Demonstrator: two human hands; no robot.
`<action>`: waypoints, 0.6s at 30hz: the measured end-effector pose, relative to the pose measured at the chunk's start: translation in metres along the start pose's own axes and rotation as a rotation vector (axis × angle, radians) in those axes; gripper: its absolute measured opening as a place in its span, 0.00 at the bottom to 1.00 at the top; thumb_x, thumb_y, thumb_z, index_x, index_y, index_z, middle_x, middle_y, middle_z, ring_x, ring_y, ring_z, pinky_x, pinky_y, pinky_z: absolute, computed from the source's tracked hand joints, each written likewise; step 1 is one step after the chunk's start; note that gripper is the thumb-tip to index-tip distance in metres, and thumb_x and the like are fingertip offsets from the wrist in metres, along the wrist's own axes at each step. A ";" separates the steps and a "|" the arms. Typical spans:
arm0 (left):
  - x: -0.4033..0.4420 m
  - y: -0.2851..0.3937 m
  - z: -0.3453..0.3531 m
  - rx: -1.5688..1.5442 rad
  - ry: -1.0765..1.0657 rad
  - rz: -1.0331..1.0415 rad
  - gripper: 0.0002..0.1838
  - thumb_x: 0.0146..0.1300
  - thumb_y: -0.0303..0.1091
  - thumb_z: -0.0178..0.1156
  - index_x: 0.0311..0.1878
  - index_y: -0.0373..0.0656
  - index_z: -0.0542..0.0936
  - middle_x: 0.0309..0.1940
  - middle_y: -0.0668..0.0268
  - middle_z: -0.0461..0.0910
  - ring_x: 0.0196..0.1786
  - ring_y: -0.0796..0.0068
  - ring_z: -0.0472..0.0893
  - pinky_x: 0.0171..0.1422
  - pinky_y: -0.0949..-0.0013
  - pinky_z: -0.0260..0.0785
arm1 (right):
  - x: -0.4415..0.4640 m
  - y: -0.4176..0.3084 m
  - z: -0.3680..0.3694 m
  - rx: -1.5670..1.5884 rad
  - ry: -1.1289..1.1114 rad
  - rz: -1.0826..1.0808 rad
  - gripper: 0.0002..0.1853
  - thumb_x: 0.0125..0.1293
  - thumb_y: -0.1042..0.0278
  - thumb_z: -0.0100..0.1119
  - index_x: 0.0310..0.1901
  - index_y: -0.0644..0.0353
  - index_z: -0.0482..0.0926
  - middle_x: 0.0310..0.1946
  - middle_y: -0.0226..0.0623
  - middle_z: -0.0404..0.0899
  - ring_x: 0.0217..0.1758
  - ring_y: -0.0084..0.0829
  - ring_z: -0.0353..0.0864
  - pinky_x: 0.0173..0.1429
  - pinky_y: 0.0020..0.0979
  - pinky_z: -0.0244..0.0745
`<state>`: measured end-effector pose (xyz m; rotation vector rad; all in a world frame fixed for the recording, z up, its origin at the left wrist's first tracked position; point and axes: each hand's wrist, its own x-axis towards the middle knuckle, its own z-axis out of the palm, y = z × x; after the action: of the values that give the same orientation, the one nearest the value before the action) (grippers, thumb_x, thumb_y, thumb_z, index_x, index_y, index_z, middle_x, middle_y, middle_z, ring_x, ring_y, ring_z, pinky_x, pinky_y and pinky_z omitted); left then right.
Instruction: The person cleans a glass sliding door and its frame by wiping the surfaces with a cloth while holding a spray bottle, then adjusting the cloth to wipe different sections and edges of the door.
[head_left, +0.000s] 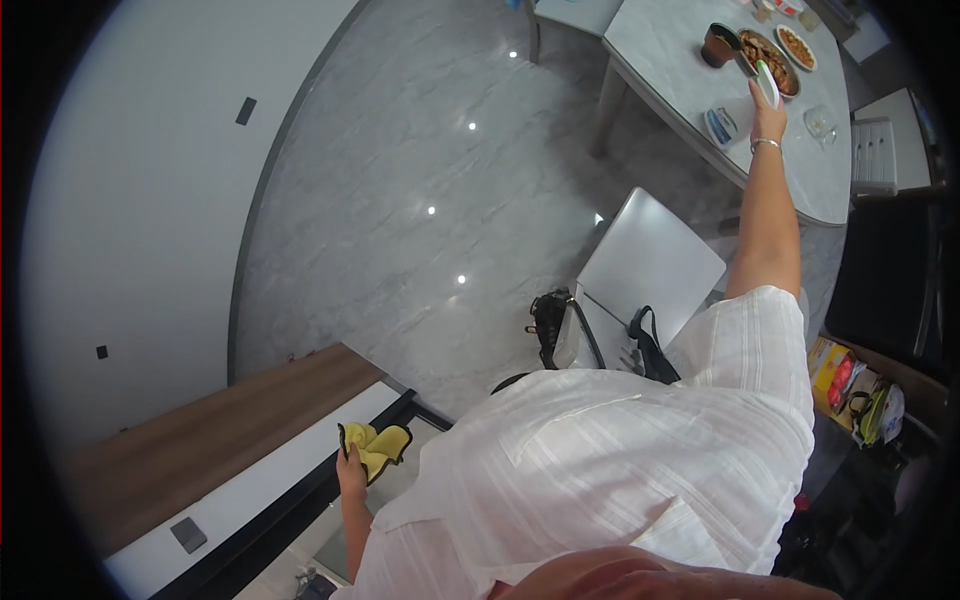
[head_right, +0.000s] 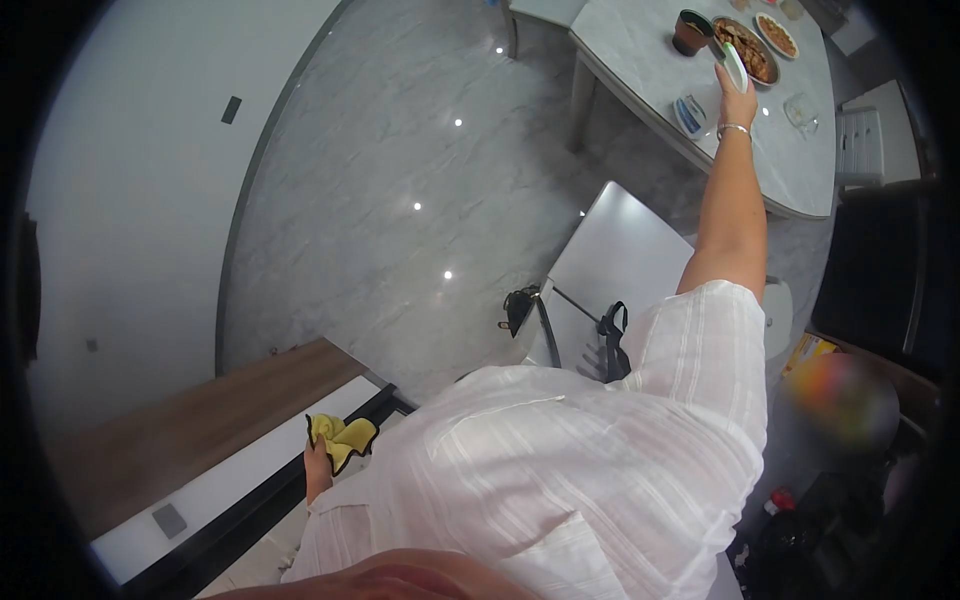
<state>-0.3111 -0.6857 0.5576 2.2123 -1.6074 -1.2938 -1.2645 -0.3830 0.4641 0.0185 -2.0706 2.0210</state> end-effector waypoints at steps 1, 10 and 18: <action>0.000 0.006 0.004 -0.002 -0.005 0.008 0.20 0.74 0.40 0.51 0.59 0.33 0.74 0.46 0.60 0.80 0.45 0.71 0.78 0.52 0.68 0.69 | 0.000 0.001 0.000 0.028 -0.004 0.012 0.32 0.50 0.58 0.80 0.55 0.65 0.80 0.47 0.35 0.83 0.48 0.27 0.80 0.54 0.29 0.72; 0.007 0.020 0.010 0.022 -0.085 0.035 0.21 0.73 0.40 0.52 0.60 0.33 0.74 0.47 0.60 0.80 0.46 0.71 0.77 0.53 0.69 0.69 | 0.030 -0.012 -0.018 -0.108 -0.341 0.174 0.35 0.52 0.51 0.77 0.58 0.62 0.77 0.52 0.32 0.80 0.56 0.29 0.75 0.64 0.33 0.63; 0.005 0.010 0.014 0.029 -0.069 0.143 0.21 0.73 0.42 0.52 0.58 0.34 0.75 0.50 0.59 0.81 0.51 0.69 0.78 0.59 0.66 0.68 | 0.010 0.014 -0.058 -0.284 -0.266 0.223 0.31 0.59 0.43 0.65 0.56 0.61 0.81 0.55 0.41 0.80 0.58 0.33 0.76 0.63 0.36 0.66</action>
<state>-0.3275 -0.6887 0.5513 2.0463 -1.7832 -1.3285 -1.2668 -0.3239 0.4521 0.0049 -2.6175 1.9085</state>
